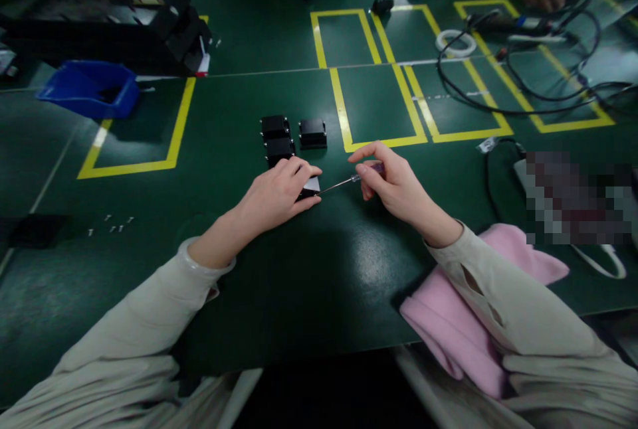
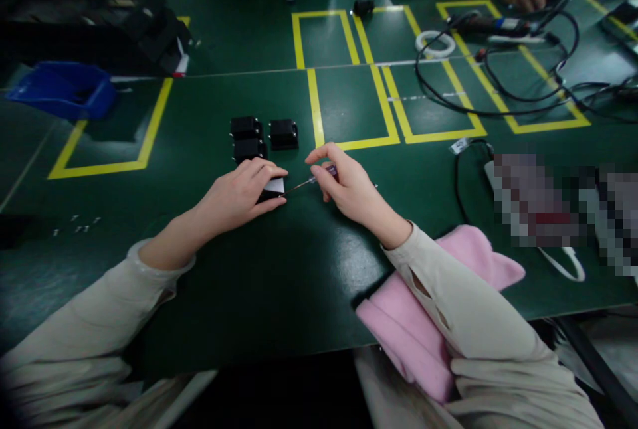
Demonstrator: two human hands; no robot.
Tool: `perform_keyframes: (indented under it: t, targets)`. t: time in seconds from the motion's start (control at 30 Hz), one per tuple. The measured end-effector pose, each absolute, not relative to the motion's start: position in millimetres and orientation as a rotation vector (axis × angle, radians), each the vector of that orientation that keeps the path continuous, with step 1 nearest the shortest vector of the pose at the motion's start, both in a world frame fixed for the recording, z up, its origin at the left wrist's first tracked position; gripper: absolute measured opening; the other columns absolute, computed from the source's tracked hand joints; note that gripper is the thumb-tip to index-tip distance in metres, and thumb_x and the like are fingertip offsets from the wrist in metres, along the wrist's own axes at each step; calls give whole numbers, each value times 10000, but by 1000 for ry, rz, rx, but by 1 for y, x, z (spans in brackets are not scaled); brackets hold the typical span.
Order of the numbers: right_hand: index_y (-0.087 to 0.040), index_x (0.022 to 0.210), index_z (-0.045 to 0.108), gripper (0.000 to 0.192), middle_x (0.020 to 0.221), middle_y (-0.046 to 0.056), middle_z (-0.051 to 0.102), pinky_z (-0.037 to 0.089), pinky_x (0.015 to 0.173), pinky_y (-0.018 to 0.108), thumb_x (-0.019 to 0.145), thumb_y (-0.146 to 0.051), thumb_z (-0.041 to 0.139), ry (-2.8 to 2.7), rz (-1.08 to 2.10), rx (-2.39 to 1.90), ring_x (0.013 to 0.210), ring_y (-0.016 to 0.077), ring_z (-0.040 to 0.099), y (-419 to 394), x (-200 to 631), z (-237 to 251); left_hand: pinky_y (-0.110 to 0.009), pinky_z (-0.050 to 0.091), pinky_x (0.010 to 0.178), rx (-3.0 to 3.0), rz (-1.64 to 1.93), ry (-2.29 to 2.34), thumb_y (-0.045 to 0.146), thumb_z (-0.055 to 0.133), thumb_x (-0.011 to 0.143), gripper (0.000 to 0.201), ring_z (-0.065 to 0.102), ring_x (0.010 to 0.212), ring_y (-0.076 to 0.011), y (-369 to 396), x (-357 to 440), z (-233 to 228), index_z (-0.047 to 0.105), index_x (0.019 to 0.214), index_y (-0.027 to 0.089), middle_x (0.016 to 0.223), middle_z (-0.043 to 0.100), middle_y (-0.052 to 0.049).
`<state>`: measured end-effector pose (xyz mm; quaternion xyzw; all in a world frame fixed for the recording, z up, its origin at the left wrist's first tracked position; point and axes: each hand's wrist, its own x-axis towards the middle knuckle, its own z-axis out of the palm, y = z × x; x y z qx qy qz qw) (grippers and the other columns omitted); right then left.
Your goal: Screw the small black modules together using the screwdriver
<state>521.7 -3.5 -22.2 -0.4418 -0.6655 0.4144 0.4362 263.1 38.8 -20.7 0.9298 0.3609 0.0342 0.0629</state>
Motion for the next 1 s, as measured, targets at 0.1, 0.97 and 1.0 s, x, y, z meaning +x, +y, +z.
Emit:
perform_keyframes:
  t: [0.1,0.97,1.0]
  targets:
    - [-214,1170,550,119,656,-87,553,445,616,271,1054,-213,574,-1665,993,-1080,552,115,581,-4,522,-24,-469,598,955,2815,102,1085,431,607,1050,466,632,1223,-346,39,263,-20,541,1419,155,1371,632,-175]
    - [-220,1135,572,103,672,-80,551,441,584,268,1046,-255,607,-1680,988,-1085,535,106,569,-4,522,-21,-473,596,959,2809,100,1088,445,573,1060,455,626,1236,-343,39,263,-20,528,1426,178,1371,630,-171]
    - [-219,1133,570,106,681,-79,554,444,589,266,1042,-254,612,-1683,986,-1083,540,105,572,-4,523,-21,-471,597,953,2810,104,1085,447,566,1062,454,625,1232,-343,39,263,-20,526,1425,178,1371,629,-171]
